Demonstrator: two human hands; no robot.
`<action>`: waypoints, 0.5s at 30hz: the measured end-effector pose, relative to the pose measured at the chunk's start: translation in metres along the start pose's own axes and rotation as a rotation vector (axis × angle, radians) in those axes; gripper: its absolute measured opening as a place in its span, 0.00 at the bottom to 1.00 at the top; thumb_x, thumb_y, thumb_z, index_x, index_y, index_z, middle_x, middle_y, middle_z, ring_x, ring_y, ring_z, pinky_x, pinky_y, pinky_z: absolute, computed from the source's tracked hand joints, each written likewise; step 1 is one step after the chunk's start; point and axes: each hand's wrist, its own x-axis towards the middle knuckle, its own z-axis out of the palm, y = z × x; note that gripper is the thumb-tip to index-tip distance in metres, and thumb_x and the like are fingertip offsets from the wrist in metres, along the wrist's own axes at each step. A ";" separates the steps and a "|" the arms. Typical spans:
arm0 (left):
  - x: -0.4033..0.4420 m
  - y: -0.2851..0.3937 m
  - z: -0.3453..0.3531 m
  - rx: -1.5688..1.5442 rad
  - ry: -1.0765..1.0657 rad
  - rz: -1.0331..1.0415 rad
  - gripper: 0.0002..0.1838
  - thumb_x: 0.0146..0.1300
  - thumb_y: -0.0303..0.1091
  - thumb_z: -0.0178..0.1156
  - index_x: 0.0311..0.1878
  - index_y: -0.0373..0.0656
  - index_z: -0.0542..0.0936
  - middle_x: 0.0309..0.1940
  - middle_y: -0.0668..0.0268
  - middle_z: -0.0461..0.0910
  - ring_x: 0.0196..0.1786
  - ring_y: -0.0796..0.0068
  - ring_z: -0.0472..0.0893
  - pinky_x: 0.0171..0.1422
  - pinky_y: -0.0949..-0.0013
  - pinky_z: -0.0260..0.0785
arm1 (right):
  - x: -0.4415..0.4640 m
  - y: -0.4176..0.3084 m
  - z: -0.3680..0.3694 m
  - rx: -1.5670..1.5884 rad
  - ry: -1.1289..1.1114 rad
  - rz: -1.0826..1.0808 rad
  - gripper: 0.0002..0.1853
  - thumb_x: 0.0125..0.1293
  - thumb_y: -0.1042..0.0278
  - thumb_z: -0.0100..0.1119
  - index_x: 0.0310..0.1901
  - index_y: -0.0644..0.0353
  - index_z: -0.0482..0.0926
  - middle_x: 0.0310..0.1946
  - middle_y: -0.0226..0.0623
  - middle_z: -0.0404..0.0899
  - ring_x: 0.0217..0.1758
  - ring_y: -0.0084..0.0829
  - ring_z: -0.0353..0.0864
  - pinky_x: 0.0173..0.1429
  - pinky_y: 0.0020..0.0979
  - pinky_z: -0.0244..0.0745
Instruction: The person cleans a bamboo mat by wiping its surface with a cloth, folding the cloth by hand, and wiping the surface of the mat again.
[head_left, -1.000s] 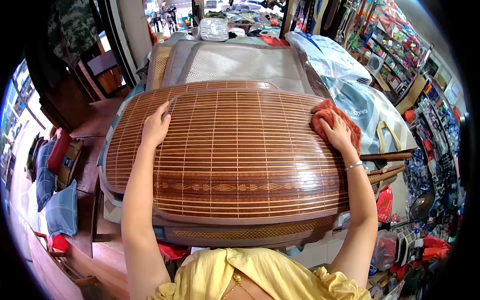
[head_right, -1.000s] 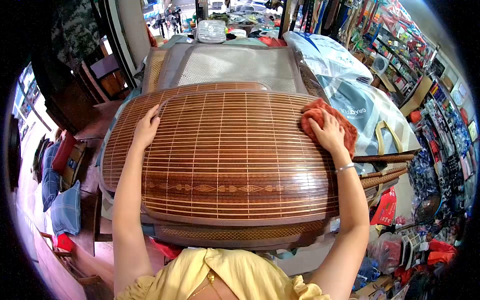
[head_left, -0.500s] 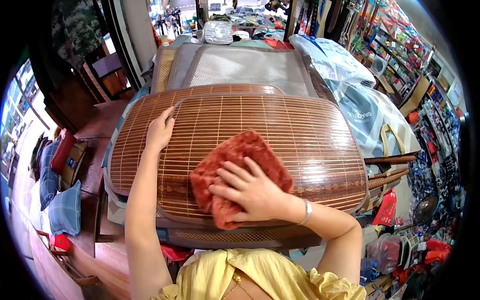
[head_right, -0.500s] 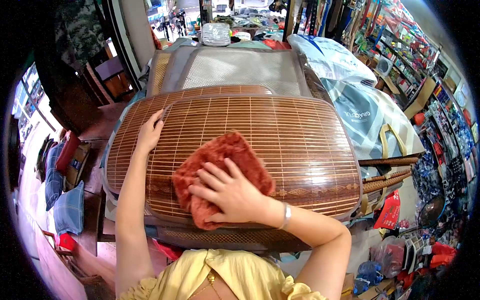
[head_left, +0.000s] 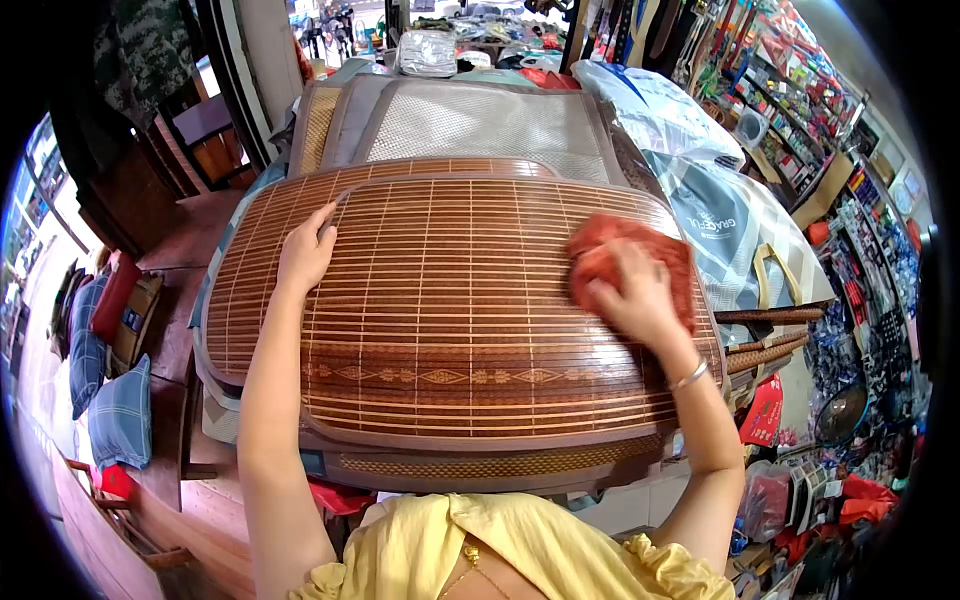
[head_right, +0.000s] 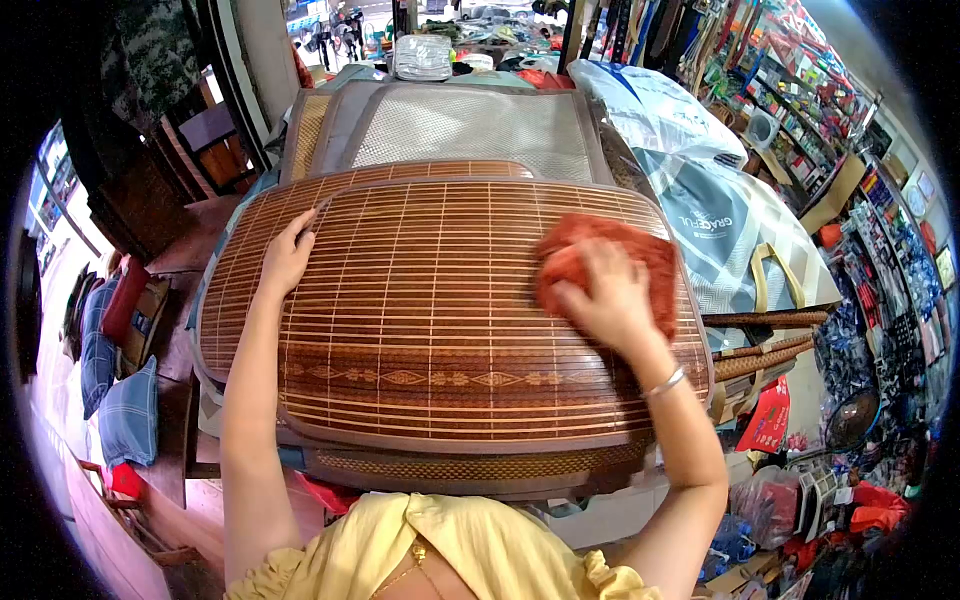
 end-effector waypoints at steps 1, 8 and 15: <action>-0.001 0.004 -0.002 0.009 -0.006 -0.023 0.22 0.68 0.38 0.53 0.66 0.52 0.72 0.55 0.53 0.79 0.59 0.53 0.78 0.63 0.57 0.68 | -0.008 -0.030 0.000 0.037 -0.007 -0.170 0.38 0.60 0.45 0.61 0.69 0.49 0.63 0.70 0.45 0.62 0.75 0.49 0.55 0.73 0.62 0.44; -0.003 0.010 -0.006 0.013 -0.019 -0.068 0.22 0.69 0.37 0.53 0.66 0.51 0.72 0.57 0.54 0.79 0.61 0.55 0.77 0.64 0.59 0.67 | -0.060 -0.129 0.017 0.204 -0.110 -0.905 0.40 0.54 0.40 0.63 0.68 0.44 0.66 0.67 0.46 0.64 0.76 0.48 0.54 0.74 0.61 0.44; -0.002 0.004 -0.006 -0.014 -0.030 -0.053 0.22 0.69 0.38 0.53 0.66 0.51 0.72 0.58 0.55 0.79 0.61 0.55 0.77 0.64 0.59 0.67 | -0.014 0.015 -0.006 0.139 0.021 -0.103 0.37 0.56 0.49 0.66 0.67 0.48 0.66 0.66 0.43 0.68 0.74 0.45 0.60 0.74 0.58 0.44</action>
